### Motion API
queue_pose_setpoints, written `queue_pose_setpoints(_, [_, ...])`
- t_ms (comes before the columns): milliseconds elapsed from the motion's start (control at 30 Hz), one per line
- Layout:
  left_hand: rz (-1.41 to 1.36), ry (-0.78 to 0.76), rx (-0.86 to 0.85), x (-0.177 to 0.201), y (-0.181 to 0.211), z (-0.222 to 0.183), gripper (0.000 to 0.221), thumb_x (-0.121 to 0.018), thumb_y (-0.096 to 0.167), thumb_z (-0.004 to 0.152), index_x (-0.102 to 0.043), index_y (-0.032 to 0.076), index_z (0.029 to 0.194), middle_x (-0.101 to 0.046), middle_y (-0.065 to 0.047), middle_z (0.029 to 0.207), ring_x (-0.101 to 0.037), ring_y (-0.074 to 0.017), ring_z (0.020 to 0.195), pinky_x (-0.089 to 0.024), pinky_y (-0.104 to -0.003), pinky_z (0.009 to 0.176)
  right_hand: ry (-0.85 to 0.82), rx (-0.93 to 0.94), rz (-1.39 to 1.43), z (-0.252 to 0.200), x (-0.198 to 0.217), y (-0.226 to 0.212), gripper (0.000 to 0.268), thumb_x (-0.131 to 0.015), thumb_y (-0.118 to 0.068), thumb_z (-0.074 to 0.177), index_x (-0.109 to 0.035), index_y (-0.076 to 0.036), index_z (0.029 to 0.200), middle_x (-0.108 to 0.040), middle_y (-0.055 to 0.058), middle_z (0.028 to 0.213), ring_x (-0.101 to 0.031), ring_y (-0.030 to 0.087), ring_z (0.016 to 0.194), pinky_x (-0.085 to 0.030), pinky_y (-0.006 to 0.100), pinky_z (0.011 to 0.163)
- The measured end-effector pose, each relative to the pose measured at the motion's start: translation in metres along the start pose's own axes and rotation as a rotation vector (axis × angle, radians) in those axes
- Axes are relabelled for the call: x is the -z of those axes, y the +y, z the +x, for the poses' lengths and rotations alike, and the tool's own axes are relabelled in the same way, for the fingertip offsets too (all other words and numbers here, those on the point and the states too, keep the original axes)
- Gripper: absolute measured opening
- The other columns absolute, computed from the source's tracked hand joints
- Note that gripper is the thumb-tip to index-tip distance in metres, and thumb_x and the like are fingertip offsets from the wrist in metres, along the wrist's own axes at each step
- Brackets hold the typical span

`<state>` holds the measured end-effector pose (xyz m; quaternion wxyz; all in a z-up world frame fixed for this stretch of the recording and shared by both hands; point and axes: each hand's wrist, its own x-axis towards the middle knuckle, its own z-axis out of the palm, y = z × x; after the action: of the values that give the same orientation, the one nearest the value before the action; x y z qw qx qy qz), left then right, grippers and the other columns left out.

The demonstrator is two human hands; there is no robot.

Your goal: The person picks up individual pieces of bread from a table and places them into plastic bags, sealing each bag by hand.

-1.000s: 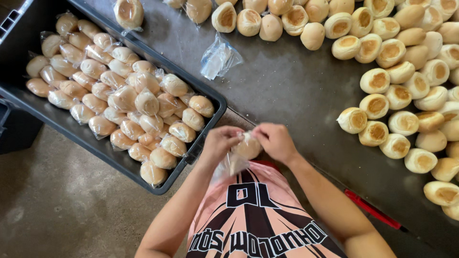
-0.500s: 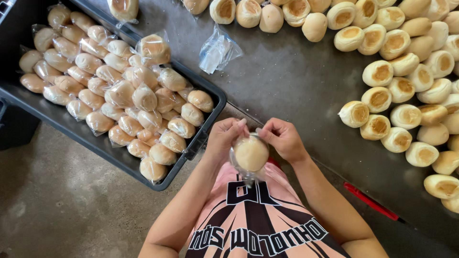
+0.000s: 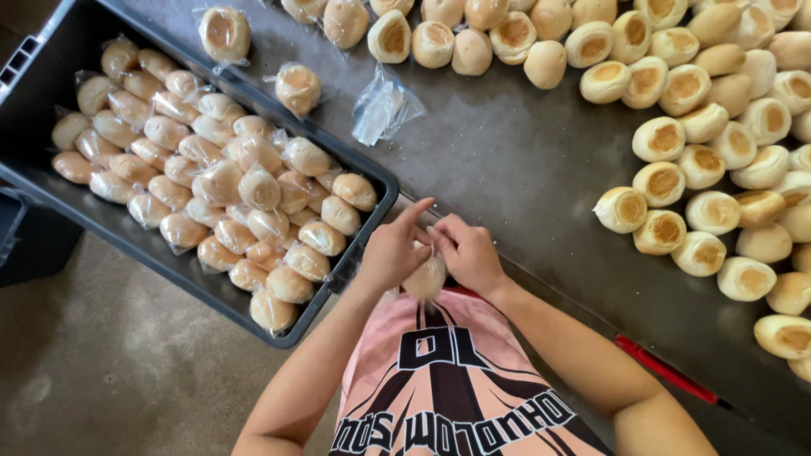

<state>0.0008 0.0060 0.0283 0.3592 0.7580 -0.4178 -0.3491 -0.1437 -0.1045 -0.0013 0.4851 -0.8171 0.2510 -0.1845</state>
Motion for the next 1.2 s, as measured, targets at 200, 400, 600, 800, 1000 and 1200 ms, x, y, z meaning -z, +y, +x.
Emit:
queue_pose_setpoints(200, [0.2, 0.344, -0.292, -0.032, -0.009, -0.02, 0.016, -0.07, 0.009, 0.09, -0.074, 0.014, 0.104, -0.071, -0.006, 0.095, -0.07, -0.0308, 0.084, -0.055, -0.041, 0.074, -0.029, -0.804, 1.198, -0.019, -0.017, 0.028, 0.015, -0.066, -0.017, 0.099, -0.073, -0.006, 0.106, -0.061, 0.004, 0.079, -0.059, 0.012, 0.067, -0.05, 0.028, 0.062])
queue_pose_setpoints(400, [-0.136, 0.056, -0.164, -0.029, -0.015, -0.013, 0.027, -0.083, 0.012, 0.07, -0.071, 0.003, 0.093, -0.063, -0.016, 0.096, -0.066, -0.0327, 0.088, -0.053, -0.039, 0.075, -0.161, -0.193, -0.084, 0.002, 0.011, -0.003, 0.022, -0.072, -0.023, 0.095, -0.071, -0.001, 0.096, -0.064, 0.002, 0.085, -0.063, 0.013, 0.073, -0.052, 0.029, 0.068])
queue_pose_setpoints(600, [-0.019, 0.217, -0.113, 0.001, 0.014, -0.05, 0.013, -0.077, 0.021, 0.09, -0.076, 0.009, 0.09, -0.064, -0.008, 0.081, -0.069, -0.0251, 0.071, -0.052, -0.036, 0.064, -0.581, -0.576, 0.886, -0.003, 0.013, 0.02, 0.017, -0.057, -0.019, 0.102, -0.065, -0.003, 0.101, -0.065, 0.0, 0.097, -0.059, 0.008, 0.089, -0.05, 0.026, 0.08])
queue_pose_setpoints(800, [-0.065, 0.219, -0.068, 0.029, -0.003, -0.071, 0.013, -0.08, 0.019, 0.084, -0.076, 0.007, 0.089, -0.064, -0.007, 0.082, -0.067, -0.0212, 0.068, -0.052, -0.035, 0.063, -0.473, -0.299, -0.085, 0.046, -0.036, 0.041, 0.022, -0.056, -0.023, 0.104, -0.065, -0.005, 0.097, -0.07, 0.009, 0.093, -0.062, 0.012, 0.084, -0.053, 0.028, 0.076])
queue_pose_setpoints(1000, [-0.684, 0.592, -0.15, 0.027, -0.027, -0.065, 0.027, -0.077, 0.003, 0.088, -0.055, 0.004, 0.072, -0.062, -0.003, 0.098, -0.06, -0.0155, 0.091, -0.048, -0.029, 0.081, -0.265, -0.684, 0.917, 0.061, -0.028, -0.065, 0.017, -0.053, -0.026, 0.102, -0.065, -0.013, 0.103, -0.073, -0.006, 0.106, -0.069, 0.006, 0.094, -0.053, 0.023, 0.079])
queue_pose_setpoints(1200, [-0.852, 0.406, -0.099, 0.015, 0.0, -0.038, 0.023, -0.069, 0.001, 0.091, -0.06, 0.003, 0.113, -0.071, -0.006, 0.11, -0.069, -0.0169, 0.107, -0.055, -0.03, 0.095, -0.233, -0.278, 0.316, 0.006, -0.025, -0.047, 0.019, -0.074, -0.019, 0.101, -0.061, -0.004, 0.097, -0.061, 0.002, 0.082, -0.053, 0.006, 0.077, -0.048, 0.024, 0.065])
